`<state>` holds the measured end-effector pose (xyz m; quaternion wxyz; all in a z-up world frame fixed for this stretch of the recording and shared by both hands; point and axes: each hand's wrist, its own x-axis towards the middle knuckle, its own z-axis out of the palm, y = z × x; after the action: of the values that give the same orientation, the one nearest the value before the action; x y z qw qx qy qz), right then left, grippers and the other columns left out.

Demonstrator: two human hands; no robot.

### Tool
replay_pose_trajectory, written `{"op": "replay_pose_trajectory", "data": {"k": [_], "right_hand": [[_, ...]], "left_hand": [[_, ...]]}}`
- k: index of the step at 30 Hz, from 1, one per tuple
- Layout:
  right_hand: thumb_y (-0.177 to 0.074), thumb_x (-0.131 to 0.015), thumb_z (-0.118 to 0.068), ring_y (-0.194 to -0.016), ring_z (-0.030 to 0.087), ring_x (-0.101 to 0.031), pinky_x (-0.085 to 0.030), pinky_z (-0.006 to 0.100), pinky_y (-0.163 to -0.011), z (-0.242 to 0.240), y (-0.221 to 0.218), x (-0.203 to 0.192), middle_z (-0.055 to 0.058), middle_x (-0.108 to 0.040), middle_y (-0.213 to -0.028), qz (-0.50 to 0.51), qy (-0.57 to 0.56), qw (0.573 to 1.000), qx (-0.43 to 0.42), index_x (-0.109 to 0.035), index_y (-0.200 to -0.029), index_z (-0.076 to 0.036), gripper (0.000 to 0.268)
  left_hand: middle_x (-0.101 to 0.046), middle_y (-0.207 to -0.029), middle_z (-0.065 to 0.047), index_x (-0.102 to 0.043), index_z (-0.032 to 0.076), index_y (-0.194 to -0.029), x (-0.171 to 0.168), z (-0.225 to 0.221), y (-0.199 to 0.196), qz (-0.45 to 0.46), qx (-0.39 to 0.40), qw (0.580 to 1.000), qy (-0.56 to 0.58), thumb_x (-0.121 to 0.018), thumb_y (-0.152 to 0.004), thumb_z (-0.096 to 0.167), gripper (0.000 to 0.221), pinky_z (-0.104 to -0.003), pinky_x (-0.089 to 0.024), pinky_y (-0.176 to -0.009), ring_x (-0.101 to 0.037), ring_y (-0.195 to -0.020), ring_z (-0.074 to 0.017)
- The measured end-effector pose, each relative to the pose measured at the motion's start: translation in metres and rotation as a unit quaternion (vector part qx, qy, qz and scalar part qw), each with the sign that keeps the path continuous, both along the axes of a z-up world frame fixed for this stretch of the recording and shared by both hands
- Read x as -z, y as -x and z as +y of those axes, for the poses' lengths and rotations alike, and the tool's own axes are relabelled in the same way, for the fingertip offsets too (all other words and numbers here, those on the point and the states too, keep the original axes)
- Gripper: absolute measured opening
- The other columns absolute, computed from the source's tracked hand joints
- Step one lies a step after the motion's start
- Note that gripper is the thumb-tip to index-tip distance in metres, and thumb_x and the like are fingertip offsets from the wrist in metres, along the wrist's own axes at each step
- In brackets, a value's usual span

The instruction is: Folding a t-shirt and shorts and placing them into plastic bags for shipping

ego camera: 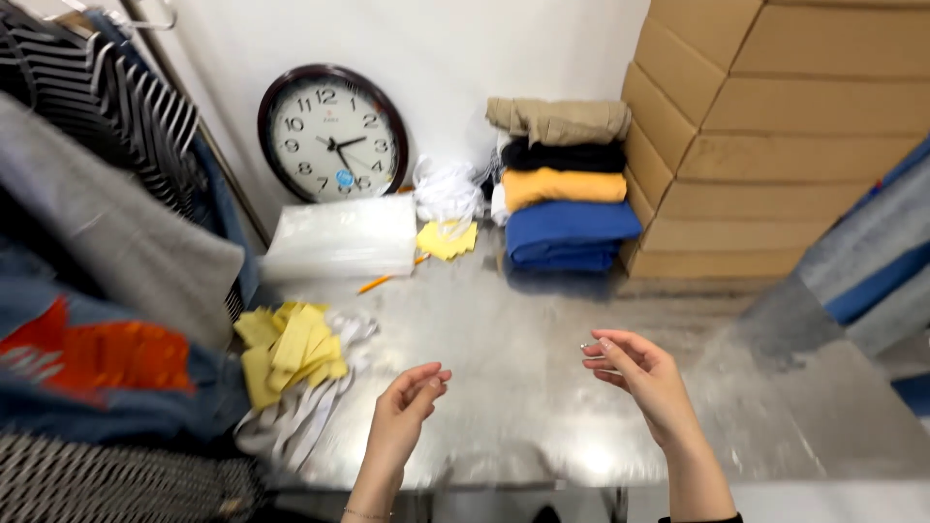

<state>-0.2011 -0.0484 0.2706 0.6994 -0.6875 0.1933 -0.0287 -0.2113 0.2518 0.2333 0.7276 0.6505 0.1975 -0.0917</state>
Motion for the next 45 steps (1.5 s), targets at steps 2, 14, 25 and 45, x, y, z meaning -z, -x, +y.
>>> {"op": "replay_pose_trajectory", "data": {"k": [2,14,25,45], "right_hand": [[-0.099,-0.065,-0.014,-0.096,0.033,-0.077,-0.06,0.041,-0.092,0.013,0.036,0.002,0.023,-0.08,-0.107,0.017,-0.002,1.0,-0.012,-0.077,-0.121,0.002,0.03],[-0.101,-0.062,-0.012,-0.101,0.037,-0.075,-0.057,0.044,-0.095,0.025,0.139,-0.017,0.027,-0.078,-0.113,0.048,0.035,0.998,-0.035,-0.074,-0.126,0.004,0.032],[-0.1,-0.064,-0.011,-0.101,0.038,-0.078,-0.057,0.044,-0.094,-0.003,0.118,0.022,0.027,-0.083,-0.113,0.096,0.037,0.986,-0.132,-0.078,-0.127,0.002,0.034],[-0.099,-0.067,-0.014,-0.098,0.032,-0.076,-0.059,0.041,-0.087,0.173,-0.205,0.059,0.025,-0.081,-0.111,0.128,0.05,0.972,-0.192,-0.077,-0.123,0.004,0.032]], "left_hand": [[-0.085,-0.124,-0.006,-0.077,0.011,-0.126,0.005,0.018,0.032,0.008,-0.012,1.0,0.013,-0.068,-0.095,0.02,0.033,-0.035,-0.052,-0.101,-0.076,-0.114,-0.0178],[-0.08,-0.131,-0.002,-0.074,0.016,-0.132,-0.007,0.054,0.139,0.031,-0.027,0.999,-0.013,-0.068,-0.095,0.021,0.037,-0.03,-0.052,-0.098,-0.074,-0.114,-0.014],[-0.082,-0.129,-0.006,-0.073,0.012,-0.134,0.005,0.037,0.146,0.032,-0.115,0.993,0.008,-0.069,-0.095,0.015,0.04,-0.031,-0.053,-0.097,-0.075,-0.113,-0.017],[-0.08,-0.126,-0.005,-0.064,0.015,-0.135,0.074,0.161,-0.13,0.039,-0.207,0.974,0.083,-0.066,-0.097,0.022,0.039,-0.036,-0.05,-0.102,-0.074,-0.111,-0.0178]]}}
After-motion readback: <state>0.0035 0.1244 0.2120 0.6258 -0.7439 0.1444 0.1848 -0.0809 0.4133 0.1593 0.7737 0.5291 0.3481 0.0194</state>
